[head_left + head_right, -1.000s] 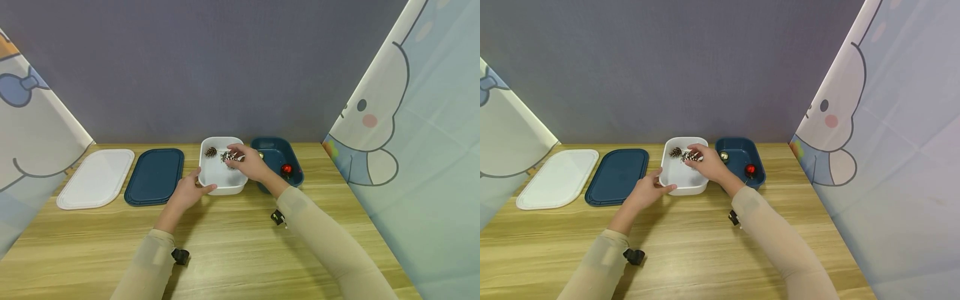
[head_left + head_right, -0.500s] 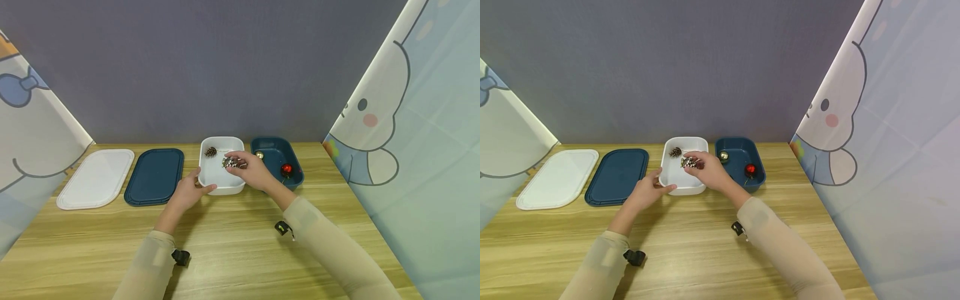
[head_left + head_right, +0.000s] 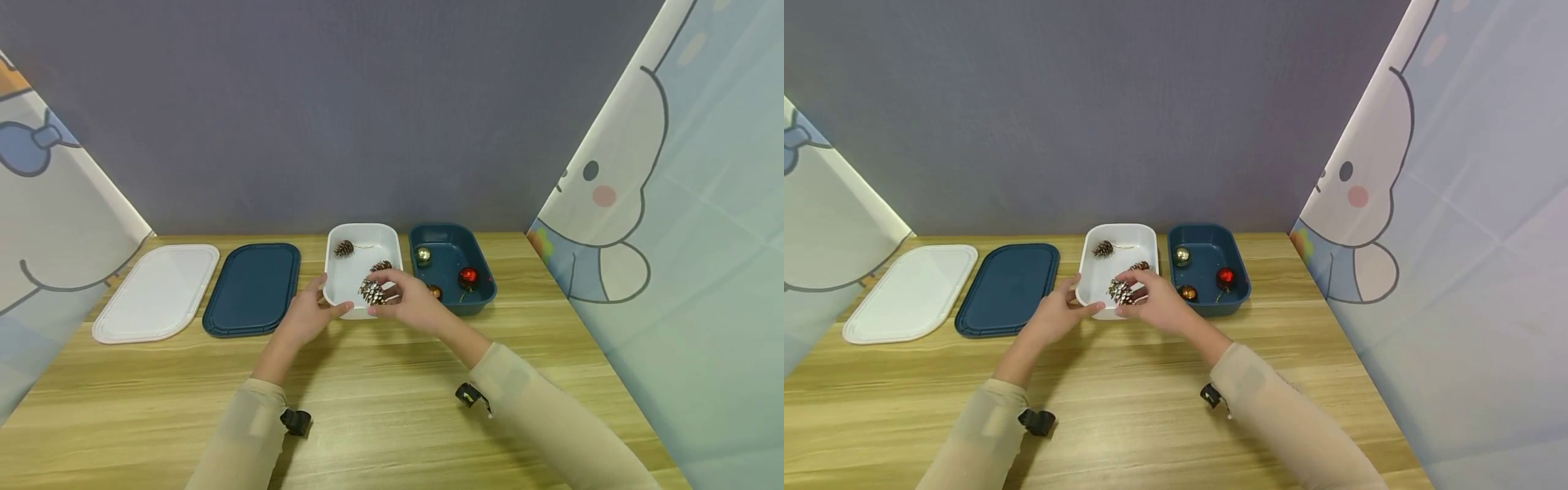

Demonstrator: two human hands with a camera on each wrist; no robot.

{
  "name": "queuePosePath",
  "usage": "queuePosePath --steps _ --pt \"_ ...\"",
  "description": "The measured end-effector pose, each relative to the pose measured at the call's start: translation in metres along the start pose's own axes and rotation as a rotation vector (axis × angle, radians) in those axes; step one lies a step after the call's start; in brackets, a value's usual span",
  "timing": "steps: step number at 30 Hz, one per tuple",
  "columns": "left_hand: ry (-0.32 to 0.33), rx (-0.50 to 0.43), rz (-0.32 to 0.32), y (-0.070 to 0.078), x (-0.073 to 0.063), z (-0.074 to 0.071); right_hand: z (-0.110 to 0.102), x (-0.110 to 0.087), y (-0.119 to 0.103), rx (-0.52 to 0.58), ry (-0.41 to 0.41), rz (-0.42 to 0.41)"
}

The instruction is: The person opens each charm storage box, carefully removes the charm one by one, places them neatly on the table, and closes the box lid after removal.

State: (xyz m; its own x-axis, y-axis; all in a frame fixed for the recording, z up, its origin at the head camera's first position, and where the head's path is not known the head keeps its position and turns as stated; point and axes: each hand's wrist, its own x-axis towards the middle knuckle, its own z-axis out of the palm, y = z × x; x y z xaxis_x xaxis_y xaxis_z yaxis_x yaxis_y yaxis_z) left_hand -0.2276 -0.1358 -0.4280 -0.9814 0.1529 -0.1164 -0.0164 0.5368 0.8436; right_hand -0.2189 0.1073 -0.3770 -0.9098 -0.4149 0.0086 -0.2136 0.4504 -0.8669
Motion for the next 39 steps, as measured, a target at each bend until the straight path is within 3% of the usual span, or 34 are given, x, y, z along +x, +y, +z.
queuePosePath --steps 5,9,16,22,27,34,39 --pt "-0.004 -0.023 0.001 -0.003 0.000 0.002 0.010 -0.008 0.004 0.067 -0.064 -0.014" --pt "-0.006 -0.004 0.013 -0.004 0.000 0.002 0.015 -0.013 0.007 0.077 -0.060 -0.018" --pt "-0.004 0.029 0.020 -0.003 0.000 0.002 0.021 -0.019 0.012 -0.070 -0.062 0.006" --pt "-0.001 0.063 0.025 -0.003 0.000 0.001 0.029 -0.020 0.015 -0.200 -0.102 -0.033" --pt "-0.002 0.052 0.032 -0.004 0.000 0.000 0.035 -0.018 0.018 -0.246 -0.146 -0.060" --pt "0.001 0.019 0.030 -0.004 0.002 0.000 0.041 -0.017 0.019 -0.266 -0.179 -0.017" --pt "-0.002 0.036 0.016 -0.004 0.001 -0.001 0.045 -0.018 0.023 -0.298 -0.178 -0.030"
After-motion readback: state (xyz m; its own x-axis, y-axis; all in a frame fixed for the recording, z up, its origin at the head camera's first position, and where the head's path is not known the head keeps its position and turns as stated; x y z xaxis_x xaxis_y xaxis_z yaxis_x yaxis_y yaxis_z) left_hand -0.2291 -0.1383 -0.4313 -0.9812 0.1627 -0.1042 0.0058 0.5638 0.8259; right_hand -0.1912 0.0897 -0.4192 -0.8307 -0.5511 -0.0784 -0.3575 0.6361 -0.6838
